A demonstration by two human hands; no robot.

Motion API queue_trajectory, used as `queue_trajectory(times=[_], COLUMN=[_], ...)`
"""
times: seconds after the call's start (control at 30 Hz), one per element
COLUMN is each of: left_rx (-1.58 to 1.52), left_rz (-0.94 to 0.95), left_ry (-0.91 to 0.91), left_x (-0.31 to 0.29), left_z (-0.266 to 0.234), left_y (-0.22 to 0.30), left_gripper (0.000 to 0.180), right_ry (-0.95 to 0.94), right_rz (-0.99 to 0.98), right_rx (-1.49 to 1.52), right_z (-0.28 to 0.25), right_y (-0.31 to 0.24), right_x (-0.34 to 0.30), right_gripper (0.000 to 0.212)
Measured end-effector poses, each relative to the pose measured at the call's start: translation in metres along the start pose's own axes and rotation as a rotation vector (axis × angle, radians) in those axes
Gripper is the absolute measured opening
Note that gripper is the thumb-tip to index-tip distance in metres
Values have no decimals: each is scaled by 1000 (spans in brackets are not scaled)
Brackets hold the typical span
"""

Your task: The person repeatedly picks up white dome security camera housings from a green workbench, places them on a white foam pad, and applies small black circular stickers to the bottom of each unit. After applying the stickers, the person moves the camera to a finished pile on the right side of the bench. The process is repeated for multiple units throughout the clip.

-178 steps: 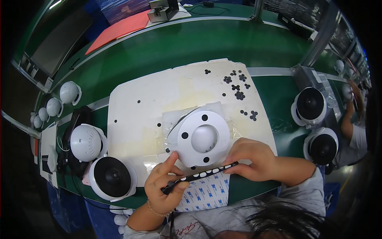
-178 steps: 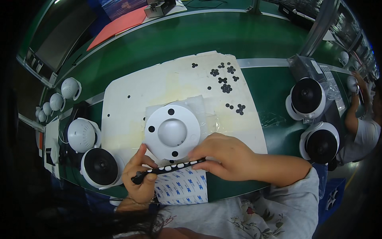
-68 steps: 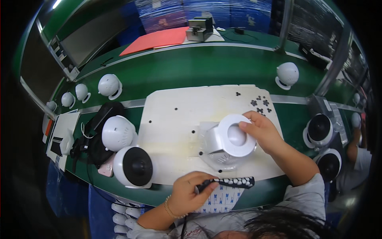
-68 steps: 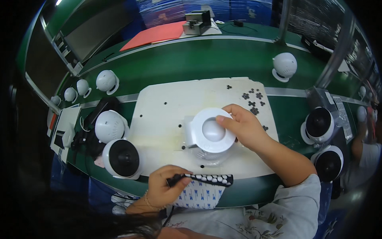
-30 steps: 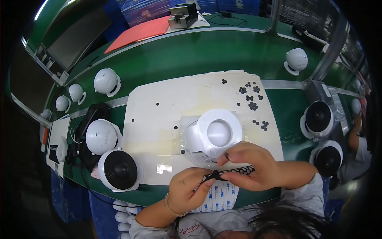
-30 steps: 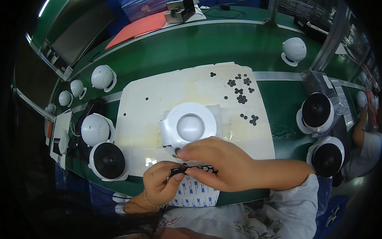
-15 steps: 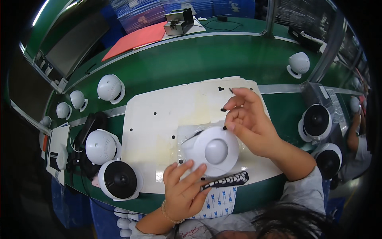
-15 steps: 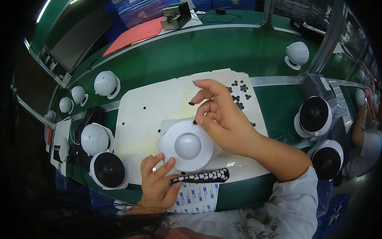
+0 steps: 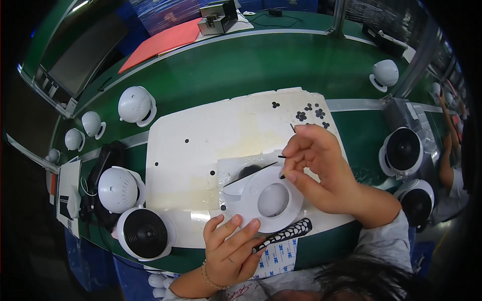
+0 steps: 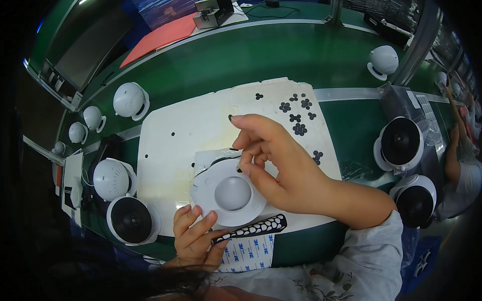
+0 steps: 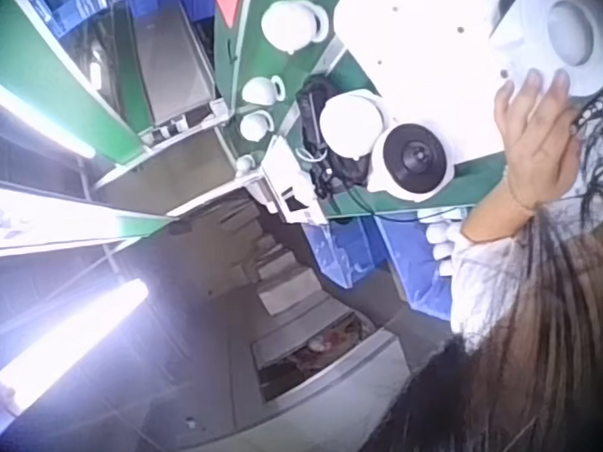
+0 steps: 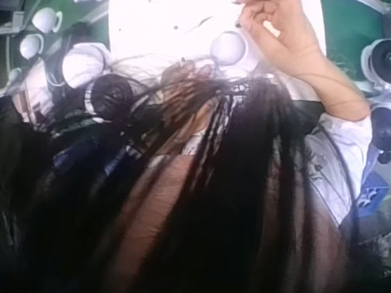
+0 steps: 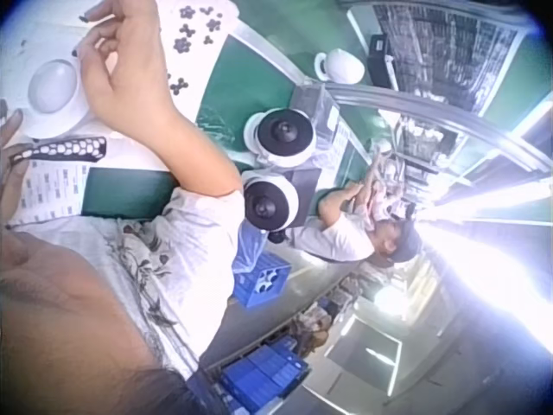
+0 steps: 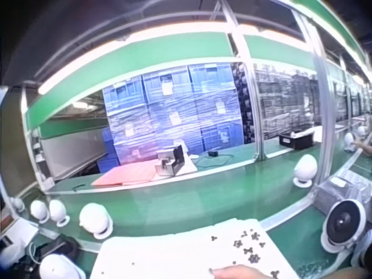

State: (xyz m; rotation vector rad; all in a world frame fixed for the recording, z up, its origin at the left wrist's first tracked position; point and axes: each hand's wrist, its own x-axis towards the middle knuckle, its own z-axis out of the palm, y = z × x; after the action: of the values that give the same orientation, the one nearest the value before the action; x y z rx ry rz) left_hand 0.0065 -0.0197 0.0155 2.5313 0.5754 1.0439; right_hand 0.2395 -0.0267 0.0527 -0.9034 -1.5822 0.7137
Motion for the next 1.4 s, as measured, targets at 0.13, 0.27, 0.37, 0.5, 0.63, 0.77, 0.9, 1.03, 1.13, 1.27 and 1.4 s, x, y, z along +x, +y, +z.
queue_trajectory(times=[0.13,0.27,0.37,0.5,0.63,0.77,0.9,1.03,1.13,1.27,1.4], left_rx=[4,4,6,17,1,-10,43,9,4,52,87], left_rz=[5,8,14,8,5,10,41,-9,-4,37,59], left_ry=[-9,-3,4,2,-14,-27,-63,-37,-34,-60,-33], left_x=[2,2,2,1,2,3,3,3,3,4,2], left_z=[0,1,2,1,1,2,2,5,4,3,3], left_y=[0,1,0,0,1,1,-1,2,3,0,-1], left_gripper=[16,17,17,17,19,19,18,15,16,18,19], right_ry=[72,51,29,-28,40,4,-103,-133,-106,-165,-122], right_rz=[64,-21,-150,-396,-288,-114,-97,-99,-99,-351,-183], right_rx=[107,-76,-375,-828,-604,-283,-331,-333,-485,-989,-945], right_z=[0,1,2,1,6,23,20,20,20,20,23], right_y=[-3,0,-3,-17,-18,-5,-3,-2,-10,-22,-37], right_x=[0,-2,-3,0,5,10,14,13,12,6,-8], right_gripper=[60,60,61,60,58,57,59,61,45,37,30])
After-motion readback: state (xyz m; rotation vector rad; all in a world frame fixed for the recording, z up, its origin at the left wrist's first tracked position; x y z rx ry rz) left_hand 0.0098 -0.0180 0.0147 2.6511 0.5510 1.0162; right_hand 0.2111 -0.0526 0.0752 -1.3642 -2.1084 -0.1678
